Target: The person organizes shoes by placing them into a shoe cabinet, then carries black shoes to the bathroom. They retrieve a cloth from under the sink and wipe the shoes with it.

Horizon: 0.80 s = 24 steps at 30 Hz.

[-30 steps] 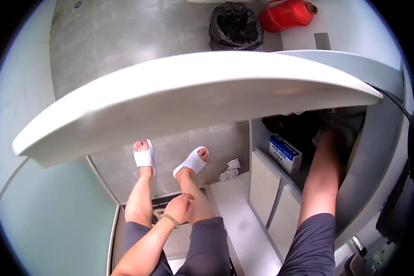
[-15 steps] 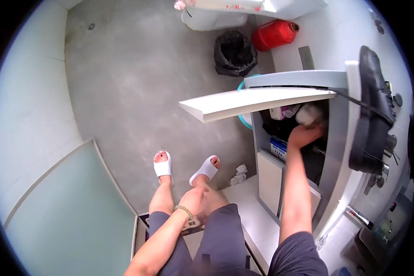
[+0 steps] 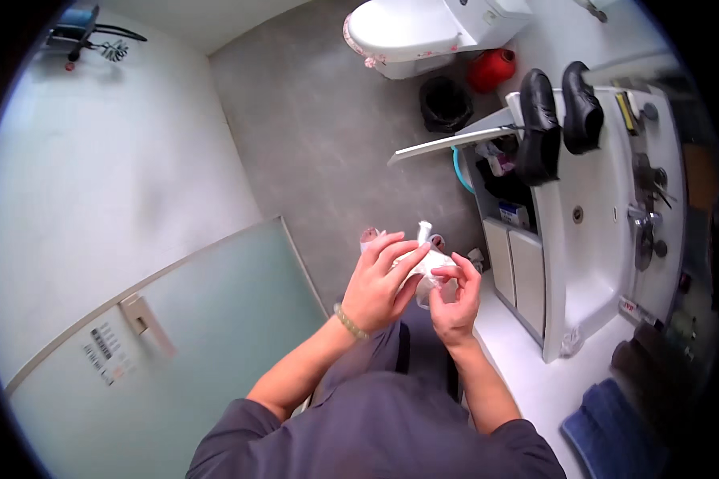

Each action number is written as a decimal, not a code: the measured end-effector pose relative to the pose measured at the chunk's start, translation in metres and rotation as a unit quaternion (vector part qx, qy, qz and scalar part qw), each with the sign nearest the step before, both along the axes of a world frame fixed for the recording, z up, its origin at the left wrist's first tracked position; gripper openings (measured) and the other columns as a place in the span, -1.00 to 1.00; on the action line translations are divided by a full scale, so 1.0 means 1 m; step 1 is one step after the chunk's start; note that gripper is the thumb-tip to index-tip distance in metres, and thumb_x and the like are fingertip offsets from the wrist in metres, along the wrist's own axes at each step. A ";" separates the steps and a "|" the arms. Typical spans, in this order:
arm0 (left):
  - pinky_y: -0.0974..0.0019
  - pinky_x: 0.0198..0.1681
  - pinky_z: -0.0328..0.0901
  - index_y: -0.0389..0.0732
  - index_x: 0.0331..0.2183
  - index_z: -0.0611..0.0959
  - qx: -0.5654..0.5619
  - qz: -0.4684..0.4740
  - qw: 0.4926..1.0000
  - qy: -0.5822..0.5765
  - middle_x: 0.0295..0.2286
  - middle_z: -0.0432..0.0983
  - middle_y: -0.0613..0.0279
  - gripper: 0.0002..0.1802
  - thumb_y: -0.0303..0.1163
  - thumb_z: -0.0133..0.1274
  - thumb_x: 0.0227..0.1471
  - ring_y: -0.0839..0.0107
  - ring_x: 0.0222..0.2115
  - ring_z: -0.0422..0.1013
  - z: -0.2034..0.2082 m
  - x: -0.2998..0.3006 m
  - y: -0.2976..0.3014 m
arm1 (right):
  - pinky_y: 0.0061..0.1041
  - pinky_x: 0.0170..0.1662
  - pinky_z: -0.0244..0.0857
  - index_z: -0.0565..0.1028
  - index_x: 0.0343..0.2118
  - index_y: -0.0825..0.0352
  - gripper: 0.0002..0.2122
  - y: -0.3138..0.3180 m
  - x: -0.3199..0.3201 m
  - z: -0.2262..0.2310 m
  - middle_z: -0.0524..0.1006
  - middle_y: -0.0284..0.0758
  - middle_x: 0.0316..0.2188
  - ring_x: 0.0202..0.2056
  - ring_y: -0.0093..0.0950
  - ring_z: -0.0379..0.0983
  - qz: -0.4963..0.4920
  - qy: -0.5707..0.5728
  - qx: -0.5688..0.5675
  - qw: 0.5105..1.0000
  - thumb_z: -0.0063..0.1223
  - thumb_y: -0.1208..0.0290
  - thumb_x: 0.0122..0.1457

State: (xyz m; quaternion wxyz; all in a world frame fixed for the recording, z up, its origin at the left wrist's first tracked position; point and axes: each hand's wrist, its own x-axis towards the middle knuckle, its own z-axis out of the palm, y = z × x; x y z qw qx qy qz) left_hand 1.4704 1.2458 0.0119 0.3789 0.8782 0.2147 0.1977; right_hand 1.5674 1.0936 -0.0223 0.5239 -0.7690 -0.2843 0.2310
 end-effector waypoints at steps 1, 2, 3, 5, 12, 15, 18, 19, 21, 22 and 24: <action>0.03 0.16 0.27 -0.19 -0.04 0.61 0.007 -0.005 1.000 0.001 -0.12 0.47 0.08 -0.48 -0.52 0.26 -0.13 0.08 0.00 0.38 0.014 -0.002 0.001 | -0.45 -0.01 0.33 0.26 0.15 0.42 -0.41 -0.003 -0.002 0.023 0.52 -0.26 -0.24 -0.21 -0.47 0.44 -0.005 0.001 0.007 1.000 0.08 0.78 -0.02; 0.04 0.13 0.30 -0.18 -0.15 0.64 0.002 -0.058 0.998 -0.019 -0.23 0.51 0.13 -0.59 -0.52 0.26 -0.14 0.12 -0.09 0.43 0.022 -0.005 0.001 | -0.43 -0.05 0.36 0.29 0.14 0.39 -0.41 -0.005 -0.002 0.044 0.53 -0.26 -0.27 -0.25 -0.44 0.45 0.020 -0.042 0.028 0.999 0.09 0.79 -0.04; 0.04 0.10 0.34 -0.17 -0.25 0.68 -0.002 -0.112 0.993 -0.040 -0.33 0.55 0.19 -0.70 -0.52 0.26 -0.14 0.16 -0.18 0.49 0.031 -0.004 0.004 | -0.40 -0.09 0.38 0.31 0.12 0.36 -0.41 -0.004 0.000 0.062 0.54 -0.26 -0.30 -0.29 -0.41 0.47 0.044 -0.088 0.049 0.994 0.10 0.79 -0.05; 0.11 -0.04 0.42 -0.16 -0.36 0.67 0.051 -0.099 0.991 -0.069 -0.43 0.54 0.23 -0.82 -0.53 0.25 -0.13 0.22 -0.33 0.51 0.063 -0.001 0.002 | -0.43 -0.16 0.40 0.37 0.07 0.35 -0.43 -0.005 0.006 0.099 0.52 -0.25 -0.31 -0.31 -0.40 0.47 0.026 -0.080 0.077 0.994 0.11 0.81 -0.09; 0.23 -0.36 0.39 -0.28 -0.31 0.61 -0.014 0.038 0.990 -0.135 -0.39 0.46 0.08 -0.93 -0.59 0.12 0.09 0.14 -0.42 0.45 0.139 0.007 -0.009 | -0.58 -0.29 0.38 0.58 -0.20 0.39 -0.72 -0.019 0.028 0.190 0.50 -0.31 -0.32 -0.36 -0.54 0.45 -0.027 -0.134 0.018 0.990 0.10 0.75 0.00; 0.29 -0.30 0.38 -0.28 -0.27 0.61 -0.191 0.071 0.971 -0.123 -0.35 0.44 0.09 -0.90 -0.59 0.10 0.11 0.19 -0.42 0.45 0.159 0.010 -0.011 | -0.64 -0.25 0.36 0.57 -0.21 0.41 -0.84 -0.032 0.035 0.195 0.54 -0.38 -0.36 -0.33 -0.63 0.46 -0.062 0.071 0.091 0.991 0.13 0.67 0.13; 0.37 -0.26 0.36 -0.30 -0.21 0.59 0.003 -0.145 0.987 -0.074 -0.35 0.48 0.15 -0.86 -0.57 0.09 0.14 0.36 -0.39 0.46 0.164 0.005 0.005 | -0.68 -0.21 0.33 0.58 -0.22 0.42 -0.90 -0.037 0.041 0.208 0.57 -0.42 -0.39 -0.31 -0.68 0.44 -0.062 0.128 0.137 0.980 0.14 0.58 0.22; 0.37 -0.26 0.36 -0.30 -0.21 0.59 0.008 -0.146 0.986 -0.076 -0.35 0.48 0.15 -0.86 -0.57 0.09 0.14 0.36 -0.39 0.46 0.162 0.003 0.003 | -0.67 -0.21 0.33 0.58 -0.22 0.42 -0.90 -0.037 0.041 0.213 0.57 -0.42 -0.39 -0.32 -0.68 0.45 -0.062 0.139 0.159 0.975 0.14 0.57 0.22; 0.45 -0.23 0.36 -0.30 -0.17 0.58 -0.318 0.014 0.940 -0.121 -0.34 0.54 0.22 -0.85 -0.55 0.07 0.19 0.51 -0.33 0.46 0.158 -0.003 -0.001 | -0.68 -0.18 0.32 0.57 -0.22 0.42 -0.89 -0.044 0.047 0.211 0.56 -0.43 -0.37 -0.29 -0.68 0.45 -0.057 0.118 0.156 0.979 0.11 0.51 0.27; 0.47 -0.20 0.36 -0.27 -0.16 0.58 -0.424 0.050 0.883 -0.193 -0.32 0.58 0.25 -0.86 -0.55 0.04 0.22 0.58 -0.29 0.45 0.165 0.002 -0.001 | -0.68 -0.13 0.30 0.57 -0.22 0.41 -0.89 -0.048 0.051 0.205 0.55 -0.41 -0.31 -0.24 -0.68 0.44 -0.071 0.157 0.191 0.966 0.10 0.49 0.28; 0.47 -0.21 0.37 -0.25 -0.09 0.52 -0.505 0.069 0.826 -0.240 -0.31 0.57 0.25 -0.83 -0.53 -0.04 0.28 0.56 -0.31 0.47 0.184 0.008 -0.004 | -0.62 0.02 0.25 0.53 -0.10 0.38 -0.79 -0.048 0.053 0.190 0.49 -0.39 -0.12 -0.07 -0.63 0.39 -0.060 0.136 0.207 0.967 0.08 0.36 0.31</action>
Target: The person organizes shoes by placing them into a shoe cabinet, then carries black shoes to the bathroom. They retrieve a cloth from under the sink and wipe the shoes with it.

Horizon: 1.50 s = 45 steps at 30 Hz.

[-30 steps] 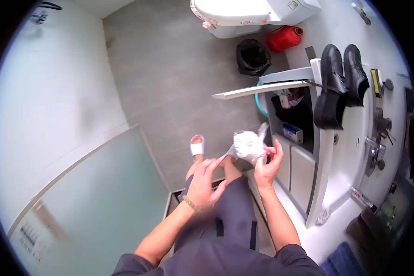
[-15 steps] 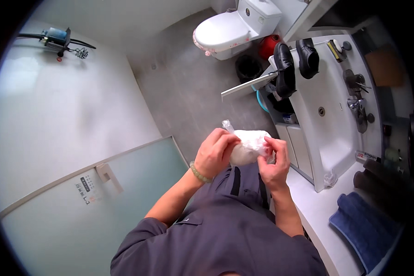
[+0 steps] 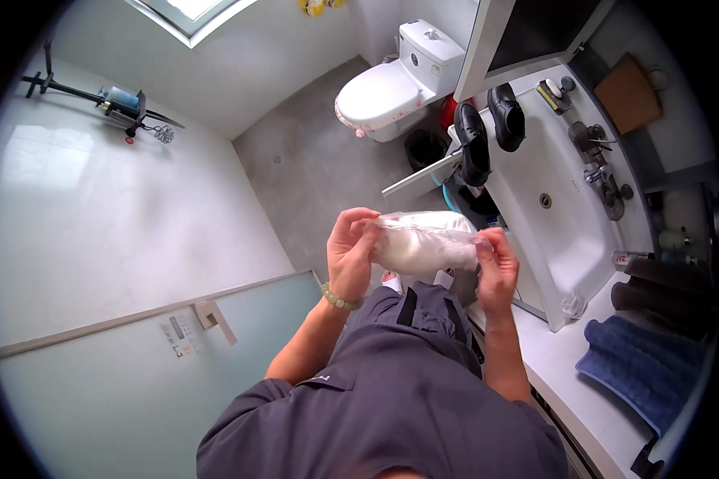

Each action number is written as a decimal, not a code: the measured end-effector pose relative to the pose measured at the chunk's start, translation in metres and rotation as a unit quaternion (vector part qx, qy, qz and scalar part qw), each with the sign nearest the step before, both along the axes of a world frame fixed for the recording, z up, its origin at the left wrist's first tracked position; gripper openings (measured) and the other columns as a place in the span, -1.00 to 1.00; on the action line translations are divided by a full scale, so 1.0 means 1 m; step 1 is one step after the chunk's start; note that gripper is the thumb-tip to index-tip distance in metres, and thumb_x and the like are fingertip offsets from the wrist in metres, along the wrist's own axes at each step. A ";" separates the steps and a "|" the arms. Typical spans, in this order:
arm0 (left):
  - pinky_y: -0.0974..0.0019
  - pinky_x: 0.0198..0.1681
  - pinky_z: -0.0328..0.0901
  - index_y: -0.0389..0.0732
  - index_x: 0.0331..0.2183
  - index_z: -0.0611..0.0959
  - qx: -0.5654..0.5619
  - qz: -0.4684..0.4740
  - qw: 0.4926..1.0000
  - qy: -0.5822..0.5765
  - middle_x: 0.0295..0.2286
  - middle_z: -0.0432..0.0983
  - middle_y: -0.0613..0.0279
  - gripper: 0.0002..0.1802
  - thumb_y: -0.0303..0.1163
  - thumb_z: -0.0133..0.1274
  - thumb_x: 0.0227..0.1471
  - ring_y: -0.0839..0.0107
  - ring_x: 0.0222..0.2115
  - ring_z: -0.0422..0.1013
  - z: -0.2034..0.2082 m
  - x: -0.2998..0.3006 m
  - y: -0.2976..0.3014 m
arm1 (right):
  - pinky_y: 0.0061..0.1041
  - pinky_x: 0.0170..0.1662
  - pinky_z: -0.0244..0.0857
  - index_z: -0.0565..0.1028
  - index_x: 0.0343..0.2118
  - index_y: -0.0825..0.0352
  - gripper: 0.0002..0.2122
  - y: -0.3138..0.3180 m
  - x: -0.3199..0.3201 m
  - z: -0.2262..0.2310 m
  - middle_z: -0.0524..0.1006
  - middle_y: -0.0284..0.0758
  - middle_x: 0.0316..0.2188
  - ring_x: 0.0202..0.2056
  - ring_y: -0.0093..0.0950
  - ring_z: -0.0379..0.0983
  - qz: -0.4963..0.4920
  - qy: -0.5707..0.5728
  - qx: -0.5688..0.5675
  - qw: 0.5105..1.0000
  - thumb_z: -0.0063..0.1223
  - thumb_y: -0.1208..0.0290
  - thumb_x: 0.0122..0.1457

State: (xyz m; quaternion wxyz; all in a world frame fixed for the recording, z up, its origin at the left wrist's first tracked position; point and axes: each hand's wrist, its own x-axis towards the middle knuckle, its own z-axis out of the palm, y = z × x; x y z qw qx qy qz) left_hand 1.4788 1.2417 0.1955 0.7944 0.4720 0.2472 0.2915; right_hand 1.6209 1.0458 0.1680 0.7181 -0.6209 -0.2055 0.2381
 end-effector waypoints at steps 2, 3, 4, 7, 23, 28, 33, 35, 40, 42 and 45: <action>0.47 -0.20 0.38 -0.26 -0.07 0.49 -0.063 0.002 0.997 -0.049 -0.28 0.57 0.25 -0.81 -0.52 -0.06 0.29 0.54 -0.31 0.47 0.006 0.003 -0.013 | -0.56 0.05 0.26 0.48 -0.03 0.36 -0.73 0.015 -0.009 -0.003 0.47 -0.38 -0.06 -0.03 -0.59 0.39 -0.089 -0.030 -0.005 0.996 0.06 0.30 0.32; 0.46 -0.17 0.37 -0.26 -0.06 0.47 -0.109 -0.008 0.989 -0.103 -0.25 0.56 0.23 -0.78 -0.56 -0.09 0.25 0.51 -0.29 0.47 0.001 0.002 -0.014 | -0.50 0.07 0.26 0.42 0.05 0.33 -0.67 0.026 -0.014 -0.004 0.45 -0.37 0.00 0.01 -0.54 0.39 -0.171 -0.053 -0.013 0.984 0.04 0.25 0.33; 0.44 -0.15 0.36 -0.27 -0.06 0.46 -0.154 -0.018 0.975 -0.156 -0.22 0.55 0.20 -0.75 -0.61 -0.11 0.21 0.48 -0.26 0.47 -0.002 0.000 -0.015 | -0.38 0.11 0.28 0.30 0.17 0.28 -0.57 0.028 -0.020 -0.005 0.43 -0.32 0.07 0.05 -0.41 0.41 -0.098 0.225 0.136 0.960 -0.02 0.16 0.35; 0.42 -0.09 0.33 -0.26 -0.03 0.46 -0.096 -0.099 0.980 -0.140 -0.20 0.52 0.20 -0.60 -0.66 -0.12 0.04 0.45 -0.20 0.43 0.015 -0.001 -0.022 | -0.32 0.13 0.30 0.24 0.23 0.26 -0.55 0.027 -0.018 -0.018 0.41 -0.25 0.10 0.06 -0.38 0.40 -0.006 0.418 0.184 0.889 -0.04 0.19 0.37; 0.14 0.03 0.28 -0.11 -0.33 0.72 0.679 -0.045 0.721 0.127 -0.37 0.55 0.33 -0.76 -0.51 0.31 -0.17 0.30 -0.21 0.45 0.073 0.011 -0.026 | -0.38 0.14 0.32 0.31 0.18 0.32 -0.62 0.002 0.012 0.025 0.43 -0.26 0.05 0.05 -0.37 0.40 -0.131 0.096 0.113 0.980 0.00 0.48 0.31; 0.14 0.04 0.25 -0.10 -0.42 0.68 0.656 -0.056 0.752 0.039 -0.43 0.52 0.38 -0.76 -0.44 0.38 -0.23 0.31 -0.20 0.43 0.066 0.008 -0.032 | -0.34 0.15 0.32 0.27 0.21 0.31 -0.56 -0.007 0.029 0.036 0.38 -0.19 0.10 0.07 -0.35 0.38 -0.293 0.113 0.064 0.947 0.03 0.46 0.29; 0.05 0.14 0.09 -0.15 -0.44 0.66 0.623 -0.341 0.700 0.079 -0.40 0.53 0.29 -0.73 -0.14 0.16 0.05 0.17 -0.09 0.35 0.085 0.013 -0.032 | -0.27 0.16 0.32 0.22 0.24 0.30 -0.52 -0.021 0.037 0.027 0.35 -0.14 0.12 0.09 -0.27 0.38 -0.306 0.236 0.173 0.906 0.02 0.45 0.27; 0.02 0.17 0.02 -0.22 -0.38 0.63 0.600 -0.295 0.732 0.134 -0.37 0.51 0.17 -0.66 -0.14 -0.01 0.13 0.11 -0.09 0.31 0.072 0.015 -0.043 | -0.25 0.16 0.32 0.20 0.25 0.30 -0.51 -0.027 0.039 0.028 0.35 -0.13 0.13 0.10 -0.25 0.37 -0.289 0.244 0.191 0.906 0.00 0.46 0.27; 0.03 0.04 0.22 -0.34 -0.27 0.59 0.518 0.055 0.854 0.016 -0.27 0.50 -0.04 -0.78 -0.49 -0.04 0.01 0.04 -0.14 0.38 0.082 0.021 -0.062 | -0.28 0.16 0.31 0.27 0.23 0.35 -0.55 -0.039 0.041 0.034 0.38 -0.15 0.11 0.09 -0.28 0.38 -0.201 0.229 0.203 0.931 -0.19 0.47 0.25; 0.14 -0.16 0.40 -0.30 -0.34 0.61 0.598 -0.033 0.795 -0.099 -0.30 0.52 0.04 -0.69 -0.75 -0.10 -0.17 0.10 -0.25 0.46 0.090 0.026 -0.062 | -0.27 0.16 0.32 0.28 0.22 0.33 -0.57 -0.040 0.039 0.024 0.41 -0.16 0.10 0.09 -0.28 0.40 -0.177 0.225 0.208 0.935 -0.28 0.41 0.29; 0.14 0.02 0.37 -0.31 -0.20 0.63 0.643 -0.268 0.712 0.092 -0.18 0.55 0.03 -0.64 -0.65 0.07 -0.15 0.06 -0.10 0.46 0.100 0.041 -0.068 | -0.31 0.15 0.33 0.32 0.19 0.34 -0.58 -0.042 0.036 0.022 0.44 -0.18 0.09 0.08 -0.33 0.42 -0.132 0.237 0.221 0.937 -0.39 0.36 0.33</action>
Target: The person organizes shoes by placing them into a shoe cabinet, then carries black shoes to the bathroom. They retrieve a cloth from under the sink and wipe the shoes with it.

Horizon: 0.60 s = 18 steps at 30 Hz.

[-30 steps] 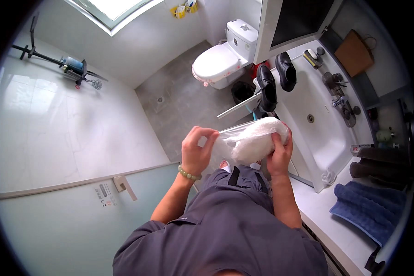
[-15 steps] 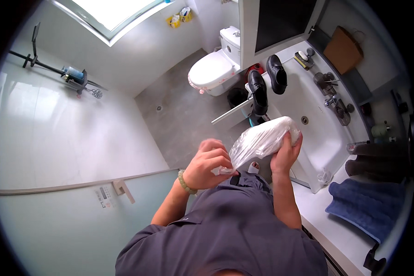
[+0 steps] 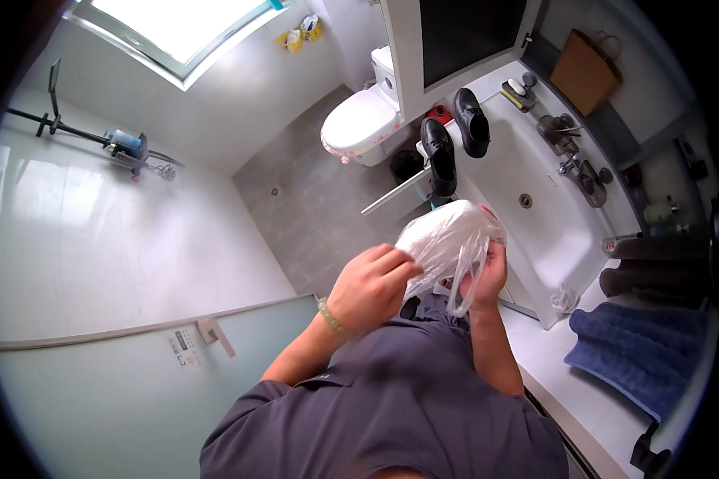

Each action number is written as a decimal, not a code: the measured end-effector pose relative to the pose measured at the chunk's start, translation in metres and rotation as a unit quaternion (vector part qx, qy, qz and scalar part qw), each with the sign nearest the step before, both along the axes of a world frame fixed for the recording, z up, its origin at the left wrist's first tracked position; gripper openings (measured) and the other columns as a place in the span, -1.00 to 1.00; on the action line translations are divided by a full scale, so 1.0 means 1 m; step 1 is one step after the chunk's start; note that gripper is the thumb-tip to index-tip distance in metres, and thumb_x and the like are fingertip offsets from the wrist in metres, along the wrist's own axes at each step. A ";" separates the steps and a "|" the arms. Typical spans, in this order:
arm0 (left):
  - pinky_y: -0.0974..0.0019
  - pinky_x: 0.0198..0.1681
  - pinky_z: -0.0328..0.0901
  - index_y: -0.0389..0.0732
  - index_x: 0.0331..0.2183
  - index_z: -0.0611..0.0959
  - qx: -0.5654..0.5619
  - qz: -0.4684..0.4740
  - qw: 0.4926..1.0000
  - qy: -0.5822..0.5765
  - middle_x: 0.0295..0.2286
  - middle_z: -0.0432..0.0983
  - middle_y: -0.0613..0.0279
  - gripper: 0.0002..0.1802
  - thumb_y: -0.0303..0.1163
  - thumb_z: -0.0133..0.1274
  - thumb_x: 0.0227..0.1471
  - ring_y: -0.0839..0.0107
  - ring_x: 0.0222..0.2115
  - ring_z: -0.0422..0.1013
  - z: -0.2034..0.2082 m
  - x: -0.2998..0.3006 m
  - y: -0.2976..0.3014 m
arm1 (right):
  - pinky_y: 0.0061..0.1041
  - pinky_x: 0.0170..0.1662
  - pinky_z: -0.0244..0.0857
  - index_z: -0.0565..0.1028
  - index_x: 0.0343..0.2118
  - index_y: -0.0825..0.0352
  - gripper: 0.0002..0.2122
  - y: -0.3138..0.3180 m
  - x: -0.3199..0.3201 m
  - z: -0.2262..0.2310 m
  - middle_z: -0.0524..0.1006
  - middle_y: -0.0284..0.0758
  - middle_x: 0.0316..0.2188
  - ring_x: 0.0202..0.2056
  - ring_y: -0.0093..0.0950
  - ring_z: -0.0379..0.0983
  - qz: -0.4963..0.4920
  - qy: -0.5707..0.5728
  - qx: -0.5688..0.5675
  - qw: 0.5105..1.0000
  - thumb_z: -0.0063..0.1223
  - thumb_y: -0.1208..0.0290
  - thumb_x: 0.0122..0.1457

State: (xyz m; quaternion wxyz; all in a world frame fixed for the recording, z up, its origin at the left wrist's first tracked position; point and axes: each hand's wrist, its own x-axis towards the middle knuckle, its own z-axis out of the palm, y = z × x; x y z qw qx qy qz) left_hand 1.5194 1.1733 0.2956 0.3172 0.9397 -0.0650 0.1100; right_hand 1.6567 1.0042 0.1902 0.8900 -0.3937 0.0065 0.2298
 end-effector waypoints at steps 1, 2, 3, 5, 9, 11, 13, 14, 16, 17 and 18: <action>0.14 0.02 0.37 -0.31 -0.20 0.63 0.001 0.003 1.000 0.001 -0.18 0.55 0.03 -0.64 -0.65 0.07 -0.15 0.06 -0.10 0.46 -0.005 0.005 -0.001 | -0.36 0.14 0.31 0.34 0.17 0.37 -0.57 0.003 -0.002 0.006 0.43 -0.20 0.09 0.08 -0.37 0.41 0.017 0.009 0.016 1.000 -0.40 0.38 0.31; 0.09 0.08 0.33 -0.32 -0.09 0.58 0.051 0.061 0.997 -0.021 -0.10 0.50 0.00 -0.56 -0.56 0.13 -0.11 0.04 -0.04 0.42 -0.012 0.010 -0.001 | -0.42 0.14 0.30 0.36 0.15 0.40 -0.57 0.006 -0.005 0.013 0.42 -0.21 0.09 0.07 -0.41 0.40 0.034 0.018 0.032 0.999 -0.42 0.40 0.30; 0.05 0.14 0.29 -0.32 0.03 0.52 0.098 0.113 0.988 -0.043 -0.03 0.46 -0.03 -0.44 -0.47 0.20 -0.07 0.01 0.02 0.37 -0.012 0.015 -0.004 | -0.43 0.14 0.28 0.37 0.13 0.43 -0.58 0.005 -0.008 0.022 0.42 -0.23 0.09 0.06 -0.44 0.40 0.043 -0.003 0.030 0.999 -0.40 0.37 0.31; 0.02 0.18 0.24 -0.31 0.10 0.45 0.079 0.133 0.988 -0.022 0.06 0.37 -0.06 -0.33 -0.36 0.24 -0.06 0.00 0.08 0.31 -0.003 0.016 -0.010 | -0.44 0.15 0.26 0.38 0.12 0.43 -0.58 0.003 -0.008 0.012 0.43 -0.23 0.08 0.05 -0.44 0.40 0.041 -0.027 -0.003 0.999 -0.40 0.36 0.32; -0.01 0.15 0.26 -0.24 0.19 0.34 -0.030 0.115 0.991 -0.054 0.10 0.27 -0.06 -0.01 -0.13 0.43 -0.22 -0.01 0.12 0.25 -0.004 0.006 -0.017 | -0.46 0.18 0.22 0.41 0.08 0.41 -0.60 0.001 -0.013 0.011 0.46 -0.22 0.04 0.06 -0.45 0.37 0.050 -0.049 -0.069 0.995 -0.41 0.35 0.34; 0.08 0.00 0.39 -0.23 0.07 0.42 -0.067 0.104 0.991 -0.055 -0.04 0.36 0.01 -0.22 -0.35 0.42 -0.20 0.06 -0.02 0.39 0.000 0.008 -0.025 | -0.46 0.18 0.22 0.42 0.07 0.41 -0.61 0.000 -0.014 0.004 0.46 -0.21 0.03 0.06 -0.45 0.38 0.054 -0.034 -0.085 0.994 -0.41 0.35 0.35; 0.12 -0.07 0.41 -0.25 -0.01 0.46 -0.116 0.142 0.982 -0.041 -0.08 0.39 0.02 -0.40 -0.46 0.32 -0.13 0.08 -0.10 0.43 -0.026 0.008 -0.020 | -0.43 0.16 0.25 0.40 0.09 0.41 -0.61 0.000 -0.013 0.002 0.46 -0.21 0.03 0.04 -0.44 0.40 0.035 -0.068 -0.098 0.992 -0.39 0.35 0.35; 0.16 -0.14 0.43 -0.26 -0.10 0.50 -0.165 0.181 0.969 -0.027 -0.11 0.41 0.03 -0.57 -0.57 0.23 -0.06 0.09 -0.18 0.48 -0.039 0.007 -0.017 | -0.43 0.16 0.25 0.40 0.09 0.41 -0.61 0.000 -0.013 0.005 0.46 -0.21 0.03 0.04 -0.44 0.40 0.036 -0.068 -0.097 0.992 -0.39 0.35 0.35; 0.16 -0.20 0.41 -0.23 -0.40 0.62 -0.050 0.212 0.973 -0.079 -0.21 0.47 0.08 -0.82 -0.71 0.05 -0.06 0.09 -0.27 0.48 -0.027 0.010 -0.017 | -0.40 0.17 0.26 0.36 0.13 0.42 -0.61 -0.002 -0.013 0.014 0.46 -0.20 0.04 0.05 -0.42 0.41 0.042 0.033 -0.015 0.998 -0.36 0.35 0.36; 0.16 -0.17 0.40 -0.21 -0.39 0.64 0.014 0.199 0.973 -0.112 -0.21 0.46 0.09 -0.80 -0.70 0.07 -0.09 0.10 -0.24 0.47 -0.026 0.012 -0.014 | -0.40 0.17 0.26 0.36 0.13 0.42 -0.61 -0.004 -0.012 0.013 0.46 -0.20 0.04 0.05 -0.42 0.41 0.040 0.034 -0.016 0.999 -0.36 0.35 0.36; 0.15 -0.14 0.38 -0.19 -0.39 0.67 0.078 0.186 0.969 -0.146 -0.20 0.46 0.09 -0.79 -0.69 0.08 -0.11 0.11 -0.21 0.45 -0.023 0.014 -0.012 | -0.40 0.18 0.25 0.35 0.15 0.42 -0.60 -0.006 -0.012 0.012 0.46 -0.19 0.05 0.06 -0.42 0.40 0.050 0.039 -0.011 0.998 -0.35 0.35 0.36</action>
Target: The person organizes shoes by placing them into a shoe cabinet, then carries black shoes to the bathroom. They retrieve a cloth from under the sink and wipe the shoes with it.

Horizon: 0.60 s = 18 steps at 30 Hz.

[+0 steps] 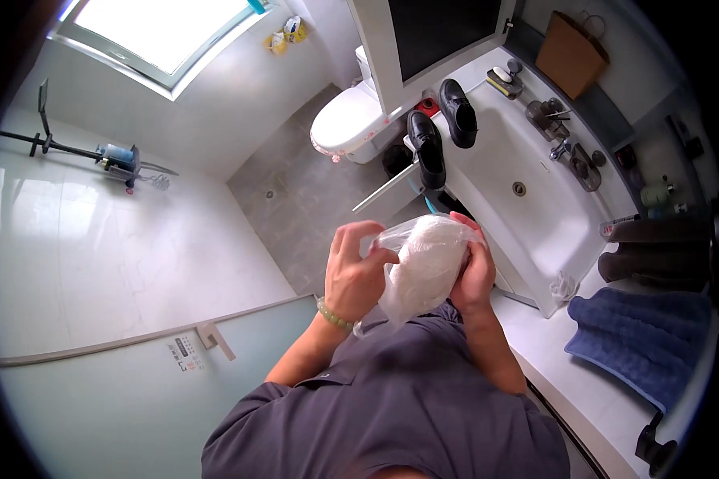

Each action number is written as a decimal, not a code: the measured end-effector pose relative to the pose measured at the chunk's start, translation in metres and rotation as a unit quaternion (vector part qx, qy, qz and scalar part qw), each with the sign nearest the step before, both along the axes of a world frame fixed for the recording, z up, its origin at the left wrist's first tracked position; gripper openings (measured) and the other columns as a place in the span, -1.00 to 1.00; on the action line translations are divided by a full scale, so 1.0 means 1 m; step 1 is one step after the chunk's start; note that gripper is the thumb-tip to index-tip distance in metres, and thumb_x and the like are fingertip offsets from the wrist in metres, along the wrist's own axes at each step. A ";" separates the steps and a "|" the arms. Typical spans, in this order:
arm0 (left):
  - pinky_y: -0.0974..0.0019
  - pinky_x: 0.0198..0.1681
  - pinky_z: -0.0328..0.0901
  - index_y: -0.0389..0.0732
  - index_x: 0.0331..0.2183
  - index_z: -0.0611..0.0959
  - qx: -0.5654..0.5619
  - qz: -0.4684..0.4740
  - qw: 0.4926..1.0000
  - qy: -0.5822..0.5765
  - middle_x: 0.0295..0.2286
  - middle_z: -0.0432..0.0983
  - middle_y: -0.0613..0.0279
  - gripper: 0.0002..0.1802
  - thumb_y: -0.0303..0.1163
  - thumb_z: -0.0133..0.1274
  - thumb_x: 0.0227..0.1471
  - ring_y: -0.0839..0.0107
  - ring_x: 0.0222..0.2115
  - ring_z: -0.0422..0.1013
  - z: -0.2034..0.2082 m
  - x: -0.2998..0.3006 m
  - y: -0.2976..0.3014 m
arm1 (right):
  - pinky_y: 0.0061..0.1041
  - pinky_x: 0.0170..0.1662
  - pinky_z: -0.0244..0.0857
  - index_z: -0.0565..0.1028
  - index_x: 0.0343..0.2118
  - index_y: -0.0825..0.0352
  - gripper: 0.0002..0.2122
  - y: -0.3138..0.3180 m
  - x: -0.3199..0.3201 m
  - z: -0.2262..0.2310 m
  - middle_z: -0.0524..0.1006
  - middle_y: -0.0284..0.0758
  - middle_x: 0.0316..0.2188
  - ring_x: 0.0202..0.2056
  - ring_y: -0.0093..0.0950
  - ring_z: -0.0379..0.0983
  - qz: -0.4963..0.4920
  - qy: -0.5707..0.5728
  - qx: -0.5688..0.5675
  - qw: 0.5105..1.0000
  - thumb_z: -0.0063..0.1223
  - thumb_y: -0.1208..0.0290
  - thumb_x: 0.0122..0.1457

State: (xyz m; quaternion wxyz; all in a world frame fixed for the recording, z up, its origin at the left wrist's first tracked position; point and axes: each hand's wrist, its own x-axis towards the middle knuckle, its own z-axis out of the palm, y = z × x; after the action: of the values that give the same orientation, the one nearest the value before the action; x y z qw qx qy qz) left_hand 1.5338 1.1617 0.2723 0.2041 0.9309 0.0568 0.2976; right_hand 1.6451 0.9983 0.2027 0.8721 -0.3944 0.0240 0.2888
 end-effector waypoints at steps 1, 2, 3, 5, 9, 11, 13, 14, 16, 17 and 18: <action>0.15 -0.11 0.37 -0.18 -0.35 0.68 -0.045 -0.024 0.998 0.041 -0.19 0.45 0.08 -0.77 -0.64 0.13 -0.14 0.11 -0.19 0.43 0.003 -0.001 -0.003 | -0.39 0.20 0.24 0.33 0.16 0.42 -0.59 -0.002 0.001 0.000 0.45 -0.19 0.05 0.07 -0.41 0.40 0.010 0.005 0.005 1.000 -0.35 0.35 0.35; 0.15 -0.08 0.36 -0.16 -0.30 0.69 -0.090 -0.049 0.991 0.082 -0.18 0.44 0.07 -0.72 -0.59 0.17 -0.17 0.12 -0.16 0.41 0.007 -0.002 -0.006 | -0.39 0.20 0.24 0.33 0.16 0.42 -0.59 -0.003 0.001 0.000 0.45 -0.19 0.05 0.07 -0.41 0.40 0.008 0.006 0.005 1.000 -0.35 0.35 0.35; 0.16 -0.08 0.36 -0.19 -0.25 0.67 -0.108 -0.050 0.987 0.103 -0.18 0.43 0.07 -0.67 -0.49 0.22 -0.20 0.11 -0.18 0.41 0.016 0.001 -0.012 | -0.38 0.21 0.24 0.32 0.18 0.42 -0.59 -0.003 0.000 0.001 0.45 -0.19 0.07 0.09 -0.41 0.39 0.005 0.005 0.022 1.000 -0.34 0.33 0.36; 0.13 -0.01 0.34 -0.28 -0.10 0.59 -0.150 -0.053 0.974 0.158 -0.10 0.41 0.01 -0.48 -0.36 0.30 -0.17 0.03 -0.10 0.40 0.014 0.003 -0.015 | -0.38 0.22 0.23 0.31 0.20 0.42 -0.58 -0.005 0.000 0.005 0.44 -0.19 0.09 0.11 -0.41 0.38 0.001 0.005 0.039 0.999 -0.34 0.32 0.37; 0.12 0.08 0.31 -0.33 0.01 0.52 -0.233 -0.037 0.958 0.162 -0.02 0.38 -0.04 -0.31 -0.31 0.37 -0.18 0.00 0.00 0.35 0.003 0.014 -0.020 | -0.34 0.22 0.23 0.29 0.23 0.43 -0.54 -0.012 -0.003 0.030 0.42 -0.18 0.14 0.15 -0.39 0.36 0.062 0.029 0.130 0.989 -0.31 0.22 0.42; 0.14 0.09 0.30 -0.34 0.02 0.51 -0.244 -0.074 0.956 0.142 -0.01 0.37 -0.05 -0.31 -0.33 0.36 -0.17 0.00 0.01 0.35 -0.015 0.016 -0.008 | -0.32 0.22 0.23 0.29 0.23 0.44 -0.53 -0.014 -0.003 0.036 0.41 -0.17 0.15 0.16 -0.38 0.35 0.087 0.032 0.174 0.980 -0.29 0.19 0.43; 0.19 0.12 0.27 -0.35 0.04 0.50 -0.255 -0.124 0.951 0.125 0.01 0.37 -0.04 -0.36 -0.37 0.32 -0.08 0.09 0.05 0.33 -0.030 0.016 0.004 | -0.29 0.25 0.19 0.33 0.20 0.45 -0.52 -0.015 0.005 0.036 0.45 -0.17 0.13 0.16 -0.33 0.36 0.083 -0.045 0.040 0.995 -0.29 0.17 0.42; 0.19 0.12 0.27 -0.35 0.04 0.50 -0.255 -0.124 0.951 0.126 0.01 0.37 -0.04 -0.36 -0.37 0.32 -0.08 0.09 0.05 0.33 -0.037 0.013 0.007 | -0.29 0.25 0.19 0.33 0.20 0.45 -0.52 -0.015 0.007 0.033 0.45 -0.17 0.13 0.16 -0.33 0.36 0.082 -0.044 0.040 0.995 -0.29 0.17 0.42; 0.19 0.14 0.27 -0.33 0.09 0.45 -0.568 -0.124 0.787 0.205 0.03 0.41 0.02 -0.41 -0.38 0.22 0.05 0.19 0.06 0.34 -0.044 0.005 0.007 | -0.28 0.24 0.21 0.36 0.16 0.46 -0.54 -0.017 0.010 0.026 0.48 -0.18 0.09 0.15 -0.33 0.37 0.037 0.014 -0.007 0.999 -0.23 0.16 0.39; 0.18 0.16 0.26 -0.32 0.16 0.38 -0.651 -0.110 0.729 0.177 0.07 0.42 0.06 -0.42 -0.27 0.08 0.19 0.26 0.07 0.35 -0.046 0.001 0.000 | -0.28 0.24 0.21 0.36 0.16 0.46 -0.54 -0.019 0.010 0.022 0.48 -0.18 0.09 0.15 -0.33 0.37 0.037 0.014 -0.007 0.999 -0.23 0.16 0.39; 0.18 0.16 0.26 -0.32 0.16 0.38 -0.649 -0.110 0.731 0.179 0.07 0.42 0.06 -0.42 -0.27 0.08 0.19 0.26 0.07 0.35 -0.046 0.000 -0.001 | -0.28 0.22 0.24 0.38 0.14 0.46 -0.55 -0.022 0.011 0.018 0.50 -0.19 0.06 0.13 -0.32 0.40 0.034 0.046 0.026 0.998 -0.21 0.17 0.38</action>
State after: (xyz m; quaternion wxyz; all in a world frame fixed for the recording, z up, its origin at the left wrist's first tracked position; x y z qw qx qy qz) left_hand 1.5342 1.1611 0.2266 0.7762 0.6075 0.1688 -0.0087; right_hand 1.6565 0.9765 0.2212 0.8697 -0.3581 0.0432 0.3368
